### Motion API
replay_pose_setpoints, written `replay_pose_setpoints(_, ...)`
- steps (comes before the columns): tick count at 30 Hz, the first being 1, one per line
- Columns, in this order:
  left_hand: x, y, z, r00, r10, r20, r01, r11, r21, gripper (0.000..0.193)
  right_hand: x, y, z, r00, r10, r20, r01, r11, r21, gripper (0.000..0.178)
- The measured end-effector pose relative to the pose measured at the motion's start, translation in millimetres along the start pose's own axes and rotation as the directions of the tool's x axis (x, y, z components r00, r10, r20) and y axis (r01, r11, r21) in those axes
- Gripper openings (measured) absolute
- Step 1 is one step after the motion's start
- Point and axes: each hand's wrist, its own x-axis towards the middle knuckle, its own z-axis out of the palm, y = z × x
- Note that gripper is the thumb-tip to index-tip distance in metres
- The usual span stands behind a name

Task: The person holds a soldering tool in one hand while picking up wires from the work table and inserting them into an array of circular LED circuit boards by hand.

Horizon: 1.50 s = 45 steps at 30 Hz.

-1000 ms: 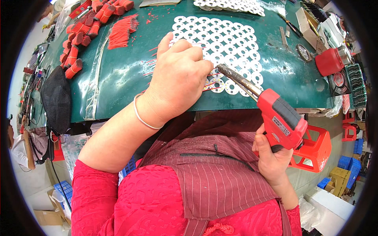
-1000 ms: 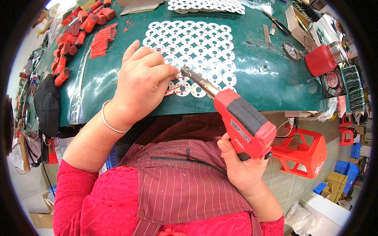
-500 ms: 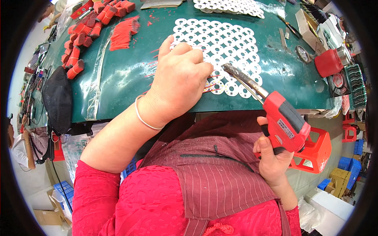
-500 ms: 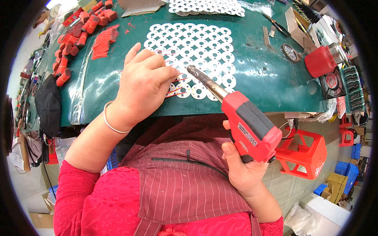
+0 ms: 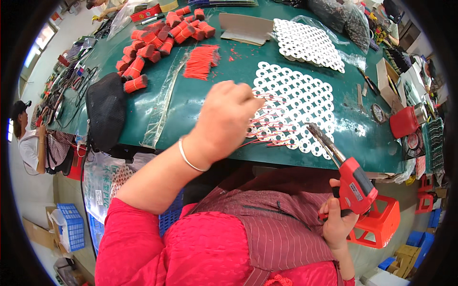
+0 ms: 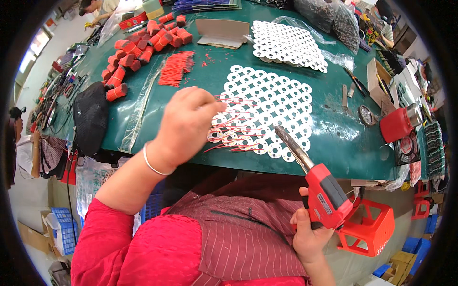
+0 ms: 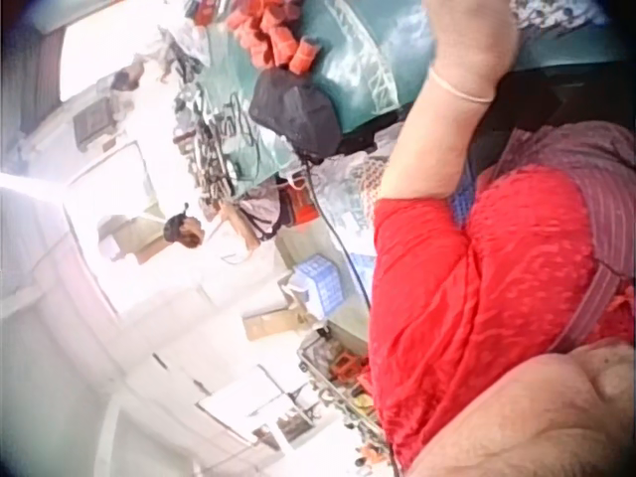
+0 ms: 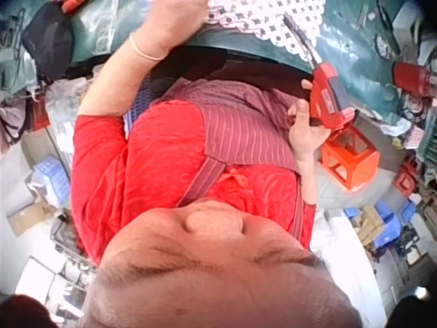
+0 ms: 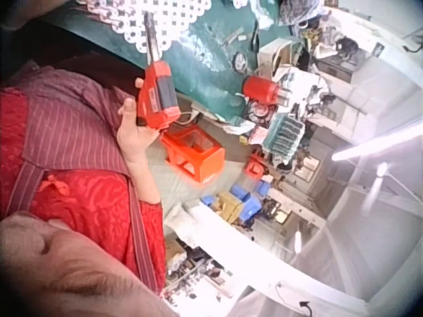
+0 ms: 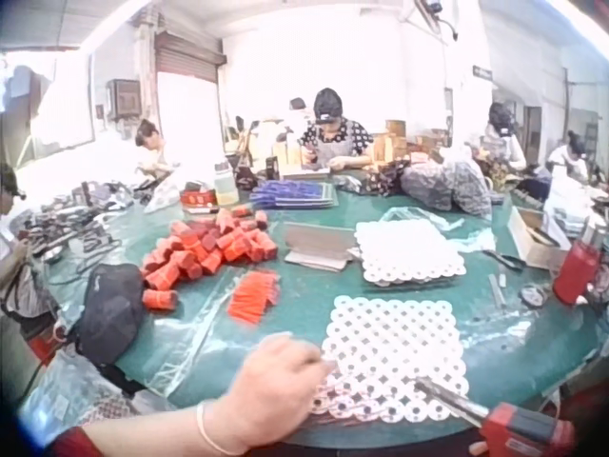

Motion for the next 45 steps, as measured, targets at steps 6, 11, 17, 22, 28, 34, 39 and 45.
replay_pose_setpoints(6,-19.5,-78.0,-37.9,0.988,-0.11,0.105,0.068,0.939,0.338,0.021,1.7,-0.6,3.7,0.999,-0.019,0.028,0.02,1.0,-0.015,0.035)
replay_pose_setpoints(11,-22.7,-107.7,-39.1,0.959,-0.095,0.267,-0.065,0.843,0.534,0.018,3.4,-5.7,8.3,0.998,-0.018,0.06,0.019,1.0,-0.024,0.031)
replay_pose_setpoints(17,-16.3,-124.8,-30.6,0.945,-0.051,0.324,-0.147,0.817,0.558,0.009,0.3,-5.9,9.6,0.999,0.004,0.04,-0.004,1.0,0.004,0.044)
replay_pose_setpoints(22,-13.0,-128.6,-24.3,0.956,-0.04,0.29,-0.125,0.839,0.53,0.004,-0.9,-4.6,10.7,0.999,-0.015,0.048,0.017,0.999,-0.027,0.035)
replay_pose_setpoints(28,-16.8,-134.2,-16.1,0.981,-0.05,0.189,-0.054,0.86,0.508,0.004,-2.3,-2.7,9.0,0.999,-0.032,0.04,0.032,0.999,-0.006,0.038)
replay_pose_setpoints(34,-19.6,-141.0,-17.3,0.984,-0.064,0.166,-0.004,0.924,0.382,0.006,-4.7,-0.2,7.7,1.0,-0.01,0.018,0.009,1.0,0.007,0.038)
replay_pose_setpoints(39,-26.8,-138.6,-20.6,0.971,-0.154,0.185,0.076,0.925,0.372,0.012,-5.1,-0.3,7.7,1.0,-0.005,0.011,0.005,1.0,-0.001,0.039)
replay_pose_setpoints(45,-24.5,-126.3,-29.9,0.975,-0.084,0.206,-0.008,0.912,0.41,0.01,-7.3,1.2,5.3,1.0,-0.001,0.001,0.001,1.0,0.014,0.04)
